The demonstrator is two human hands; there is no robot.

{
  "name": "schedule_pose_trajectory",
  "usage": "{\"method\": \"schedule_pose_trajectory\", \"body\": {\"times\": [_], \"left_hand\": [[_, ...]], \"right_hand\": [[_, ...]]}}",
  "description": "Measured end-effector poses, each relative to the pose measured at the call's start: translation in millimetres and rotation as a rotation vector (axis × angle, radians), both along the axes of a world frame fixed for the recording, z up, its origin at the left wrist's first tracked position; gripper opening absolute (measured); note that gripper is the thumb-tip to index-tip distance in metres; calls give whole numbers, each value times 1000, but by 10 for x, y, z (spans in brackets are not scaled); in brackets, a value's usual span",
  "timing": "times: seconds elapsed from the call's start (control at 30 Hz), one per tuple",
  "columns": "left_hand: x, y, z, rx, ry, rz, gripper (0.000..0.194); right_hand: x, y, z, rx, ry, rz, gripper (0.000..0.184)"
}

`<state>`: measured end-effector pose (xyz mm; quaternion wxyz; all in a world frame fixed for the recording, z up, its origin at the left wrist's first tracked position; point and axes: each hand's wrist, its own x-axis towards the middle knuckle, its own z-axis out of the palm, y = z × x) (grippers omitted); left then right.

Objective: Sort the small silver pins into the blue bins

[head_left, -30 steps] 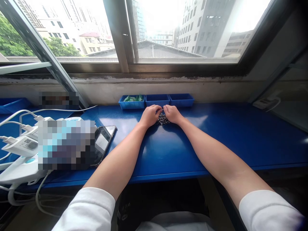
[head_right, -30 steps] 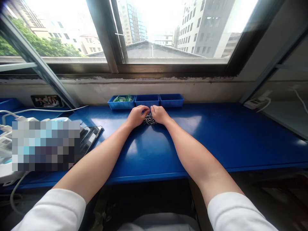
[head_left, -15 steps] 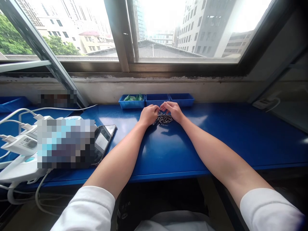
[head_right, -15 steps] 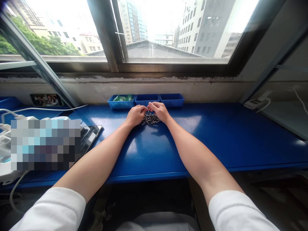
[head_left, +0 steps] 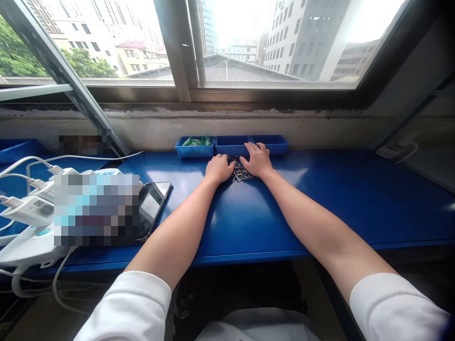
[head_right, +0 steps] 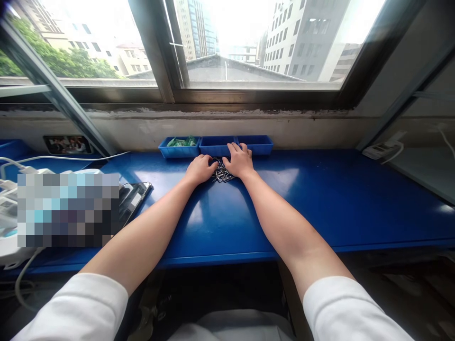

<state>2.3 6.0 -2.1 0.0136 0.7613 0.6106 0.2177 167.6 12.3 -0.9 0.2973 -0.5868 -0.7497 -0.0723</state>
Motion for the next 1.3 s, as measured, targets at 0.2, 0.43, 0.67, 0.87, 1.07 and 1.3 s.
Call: {"method": "schedule_pose_trajectory", "body": {"times": [0.2, 0.43, 0.67, 0.87, 1.07, 1.3], "left_hand": [[8, 17, -18, -1, 55, -4, 42], [-15, 30, -47, 28, 48, -55, 44], [-1, 19, -41, 16, 42, -46, 43], [-8, 24, -42, 24, 63, -56, 45], [-24, 29, -45, 14, 70, -76, 49], [-32, -6, -17, -9, 56, -95, 51]], "right_hand": [[14, 26, -14, -128, -88, -28, 61], [43, 123, -64, -151, -11, -25, 70], [100, 202, -71, -196, -3, -51, 72], [94, 181, -55, -214, -17, -84, 72], [63, 161, -86, -128, 18, -60, 68], [92, 84, -67, -45, 86, -39, 58]]}}
